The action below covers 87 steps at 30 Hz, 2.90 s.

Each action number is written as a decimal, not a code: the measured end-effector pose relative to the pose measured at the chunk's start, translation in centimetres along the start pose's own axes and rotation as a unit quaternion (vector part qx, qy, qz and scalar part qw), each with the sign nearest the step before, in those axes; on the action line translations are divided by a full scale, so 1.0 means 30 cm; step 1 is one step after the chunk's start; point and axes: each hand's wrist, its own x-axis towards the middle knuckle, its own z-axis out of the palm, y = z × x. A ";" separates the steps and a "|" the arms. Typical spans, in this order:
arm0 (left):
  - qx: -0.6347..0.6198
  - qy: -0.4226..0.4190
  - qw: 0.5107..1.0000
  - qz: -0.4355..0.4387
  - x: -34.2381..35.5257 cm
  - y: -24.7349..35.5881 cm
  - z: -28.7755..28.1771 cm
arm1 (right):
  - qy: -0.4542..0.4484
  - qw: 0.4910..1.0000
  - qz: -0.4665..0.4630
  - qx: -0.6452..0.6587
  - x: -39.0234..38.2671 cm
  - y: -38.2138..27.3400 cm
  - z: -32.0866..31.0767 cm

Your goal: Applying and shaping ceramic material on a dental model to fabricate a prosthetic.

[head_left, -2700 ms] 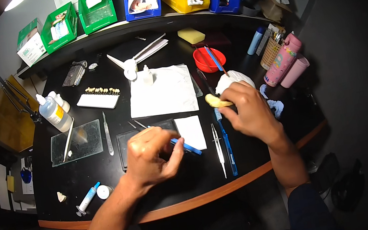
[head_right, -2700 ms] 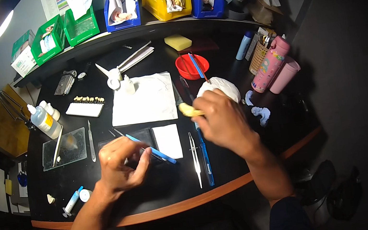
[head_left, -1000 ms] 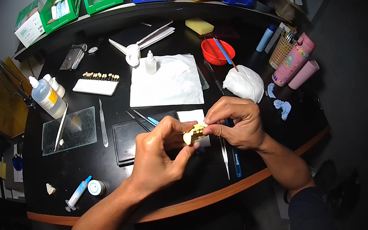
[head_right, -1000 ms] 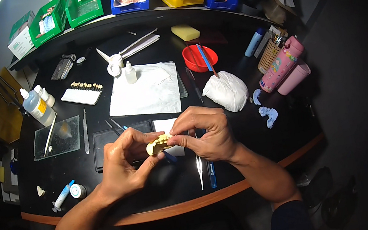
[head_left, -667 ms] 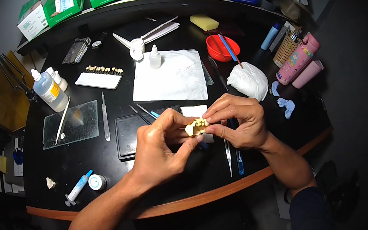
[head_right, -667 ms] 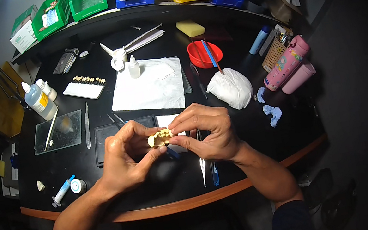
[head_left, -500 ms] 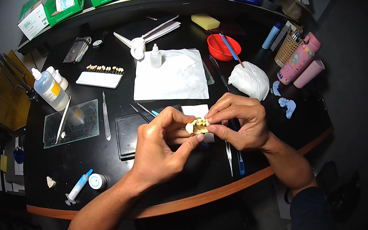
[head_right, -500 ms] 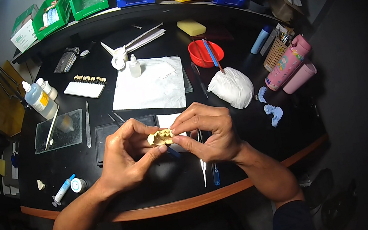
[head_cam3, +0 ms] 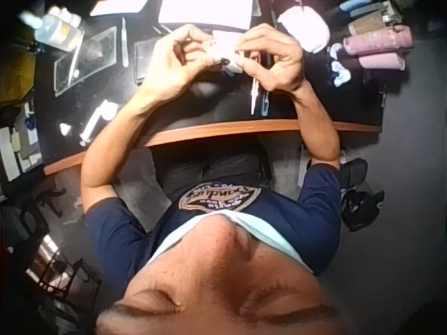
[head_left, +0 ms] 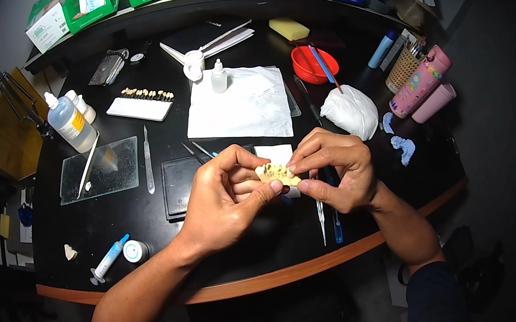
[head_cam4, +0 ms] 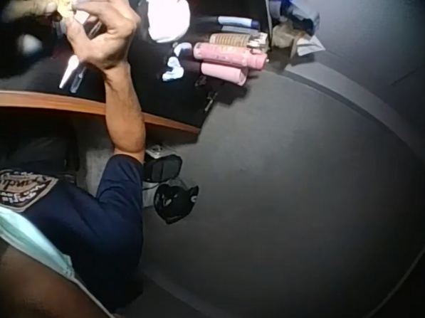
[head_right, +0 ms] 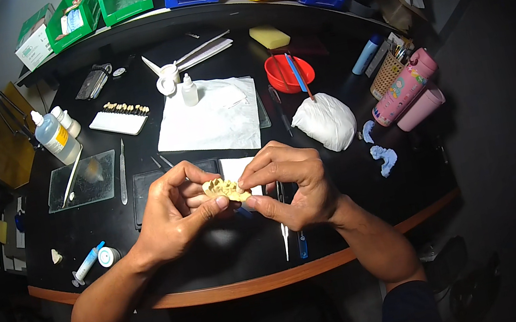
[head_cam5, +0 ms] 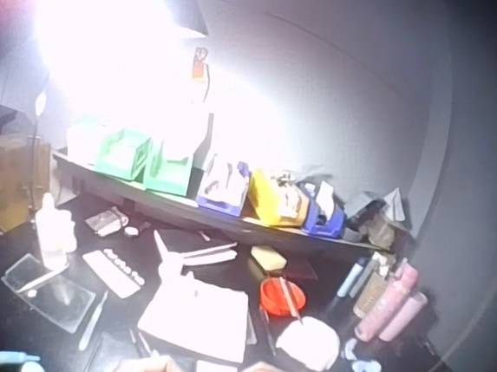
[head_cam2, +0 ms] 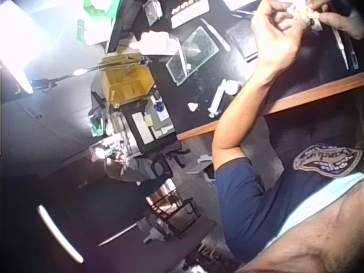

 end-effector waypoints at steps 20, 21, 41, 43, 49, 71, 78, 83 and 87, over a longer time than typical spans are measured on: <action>0.058 -0.010 0.997 0.041 0.002 0.000 0.001 | 0.024 0.991 -0.090 -0.094 0.000 -0.014 0.051; 0.077 -0.006 0.994 0.073 0.002 -0.005 0.001 | 0.031 0.994 -0.071 -0.079 -0.003 -0.018 0.053; 0.084 -0.009 0.987 0.139 0.005 -0.018 0.008 | 0.051 0.997 -0.034 -0.040 -0.015 -0.036 0.069; 0.086 -0.019 0.989 0.122 0.003 -0.020 -0.004 | 0.046 0.997 -0.051 -0.047 -0.010 -0.028 0.074; 0.069 -0.028 0.996 0.056 0.002 -0.002 -0.005 | 0.031 0.996 -0.042 -0.067 -0.018 -0.017 0.068; 0.173 -0.048 0.977 0.113 -0.004 -0.004 -0.011 | 0.037 0.994 -0.017 -0.098 -0.021 -0.009 0.061; 0.174 -0.048 0.977 0.112 -0.006 0.001 -0.008 | 0.041 0.993 -0.038 -0.101 -0.015 -0.003 0.062; 0.179 -0.038 0.972 0.146 -0.001 -0.012 -0.003 | 0.029 0.997 -0.008 -0.065 -0.019 -0.008 0.044; 0.191 -0.020 0.966 0.174 0.000 -0.016 -0.007 | 0.040 0.998 0.046 0.010 -0.026 -0.003 0.032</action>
